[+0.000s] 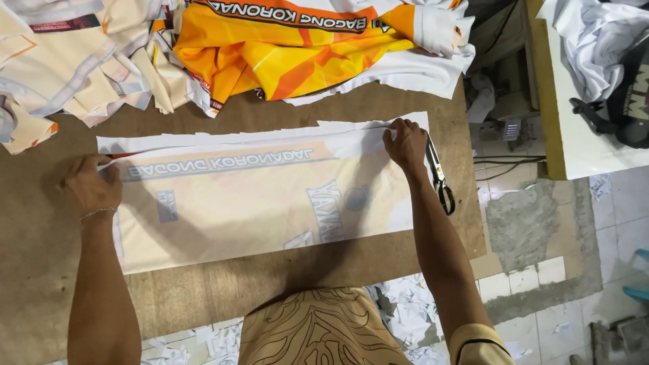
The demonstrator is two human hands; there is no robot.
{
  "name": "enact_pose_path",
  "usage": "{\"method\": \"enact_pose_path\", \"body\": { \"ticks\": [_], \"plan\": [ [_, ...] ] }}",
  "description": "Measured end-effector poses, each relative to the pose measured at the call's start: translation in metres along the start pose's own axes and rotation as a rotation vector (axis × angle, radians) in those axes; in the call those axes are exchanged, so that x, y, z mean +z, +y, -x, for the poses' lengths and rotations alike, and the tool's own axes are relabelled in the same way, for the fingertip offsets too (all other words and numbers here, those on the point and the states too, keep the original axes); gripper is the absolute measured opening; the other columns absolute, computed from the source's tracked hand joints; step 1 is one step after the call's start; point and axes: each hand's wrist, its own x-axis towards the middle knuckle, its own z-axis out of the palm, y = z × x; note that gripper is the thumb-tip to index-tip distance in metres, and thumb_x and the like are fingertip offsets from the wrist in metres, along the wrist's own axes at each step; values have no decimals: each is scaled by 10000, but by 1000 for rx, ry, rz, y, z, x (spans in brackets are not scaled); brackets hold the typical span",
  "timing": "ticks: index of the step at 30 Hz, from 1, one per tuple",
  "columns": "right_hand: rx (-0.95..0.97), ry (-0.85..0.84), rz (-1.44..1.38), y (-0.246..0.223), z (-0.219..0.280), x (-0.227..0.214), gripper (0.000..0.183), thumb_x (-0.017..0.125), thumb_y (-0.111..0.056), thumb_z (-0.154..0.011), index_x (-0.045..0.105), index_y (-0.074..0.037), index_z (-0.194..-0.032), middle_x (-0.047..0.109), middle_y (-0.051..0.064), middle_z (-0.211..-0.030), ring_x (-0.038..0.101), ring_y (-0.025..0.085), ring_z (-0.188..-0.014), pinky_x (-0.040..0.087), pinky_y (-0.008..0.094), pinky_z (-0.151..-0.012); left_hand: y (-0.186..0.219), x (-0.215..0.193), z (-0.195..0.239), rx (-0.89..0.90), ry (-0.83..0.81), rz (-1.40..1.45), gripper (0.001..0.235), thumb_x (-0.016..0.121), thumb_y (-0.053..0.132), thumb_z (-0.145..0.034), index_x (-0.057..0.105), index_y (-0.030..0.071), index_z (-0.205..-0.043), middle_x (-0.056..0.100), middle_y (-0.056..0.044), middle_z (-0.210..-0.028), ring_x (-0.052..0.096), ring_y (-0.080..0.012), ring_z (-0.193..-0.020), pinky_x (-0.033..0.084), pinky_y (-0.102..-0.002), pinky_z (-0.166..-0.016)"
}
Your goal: Cutting out printed fabric panels for jerseys using scissors on a wooden table.
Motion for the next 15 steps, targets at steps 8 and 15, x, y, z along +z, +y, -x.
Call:
{"method": "enact_pose_path", "body": {
  "ticks": [8,15],
  "plan": [
    [113,-31,35,-4,-6,6,149,557,-222,-852,592,-83,-892,700,116,-809,647,409,-740,454,553,-662,-13,21,-7,-106,-133,-226,83,762,313,-1057,720,257,-1102,752,-54,-834,703,-339,-715,442,-464,-780],
    [-59,168,201,-53,18,-17,307,665,-250,-895,614,-119,-1167,636,155,-1109,581,345,-1002,426,492,-812,23,-15,-8,-65,-72,-87,106,803,253,-934,772,286,-1030,728,16,-1114,639,-298,-976,435,-481,-728]
  ]
}}
